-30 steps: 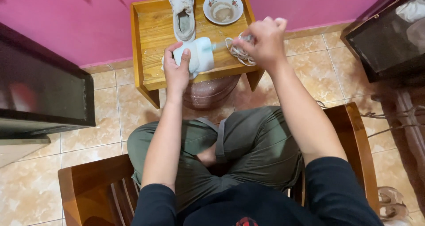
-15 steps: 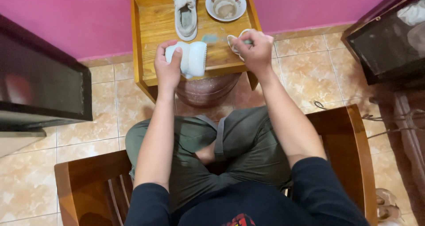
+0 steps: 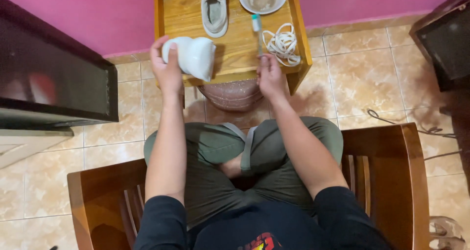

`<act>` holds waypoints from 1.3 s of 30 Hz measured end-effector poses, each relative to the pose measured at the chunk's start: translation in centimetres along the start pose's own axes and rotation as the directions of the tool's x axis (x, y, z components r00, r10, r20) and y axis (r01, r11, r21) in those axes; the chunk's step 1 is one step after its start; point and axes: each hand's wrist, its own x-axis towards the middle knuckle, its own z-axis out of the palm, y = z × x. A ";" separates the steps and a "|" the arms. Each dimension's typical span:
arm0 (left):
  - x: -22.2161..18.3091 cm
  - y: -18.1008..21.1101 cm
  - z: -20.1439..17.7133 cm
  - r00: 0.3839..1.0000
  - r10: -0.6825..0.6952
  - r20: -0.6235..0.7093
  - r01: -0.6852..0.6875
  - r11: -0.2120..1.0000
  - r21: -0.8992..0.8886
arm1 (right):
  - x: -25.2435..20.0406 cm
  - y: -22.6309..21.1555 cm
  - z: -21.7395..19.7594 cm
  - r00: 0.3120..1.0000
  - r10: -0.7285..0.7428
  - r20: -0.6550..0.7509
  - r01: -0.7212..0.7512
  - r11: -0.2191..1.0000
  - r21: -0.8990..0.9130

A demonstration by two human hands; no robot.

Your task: Cleaning the sole of a white sneaker using a toothbrush and cleaning solution.

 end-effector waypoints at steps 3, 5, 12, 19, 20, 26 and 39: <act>0.5 -1.1 -1.5 0.982 -0.083 -0.167 0.069 0.994 -0.088 | -1.1 1.2 1.3 0.993 -0.048 0.106 0.038 0.995 0.092; 0.6 -1.0 -1.6 0.977 -0.094 -0.191 0.073 0.991 -0.115 | -1.1 2.7 2.1 0.984 -0.102 0.149 0.087 0.990 0.107; -2.3 3.2 2.0 0.992 -0.014 -0.124 0.008 0.999 -0.051 | -3.0 -0.3 2.0 0.952 -0.109 0.286 0.101 0.994 0.041; -5.3 1.0 5.0 0.967 -0.177 -0.185 0.102 0.929 -0.356 | -1.9 2.0 1.5 0.947 -0.255 0.194 0.230 0.962 0.144; -5.7 0.9 5.3 0.970 -0.183 -0.160 0.117 0.929 -0.351 | -2.0 2.1 1.5 0.945 -0.268 0.189 0.249 0.961 0.118; -8.2 3.3 7.1 0.986 -0.134 -0.099 0.106 0.964 -0.244 | -2.2 0.9 0.5 0.934 -0.313 0.175 0.332 0.939 -0.093; -6.7 4.2 5.7 0.980 0.072 0.184 -0.049 0.991 -0.126 | 2.2 -7.5 -3.9 0.782 -0.610 0.131 0.602 0.685 -0.410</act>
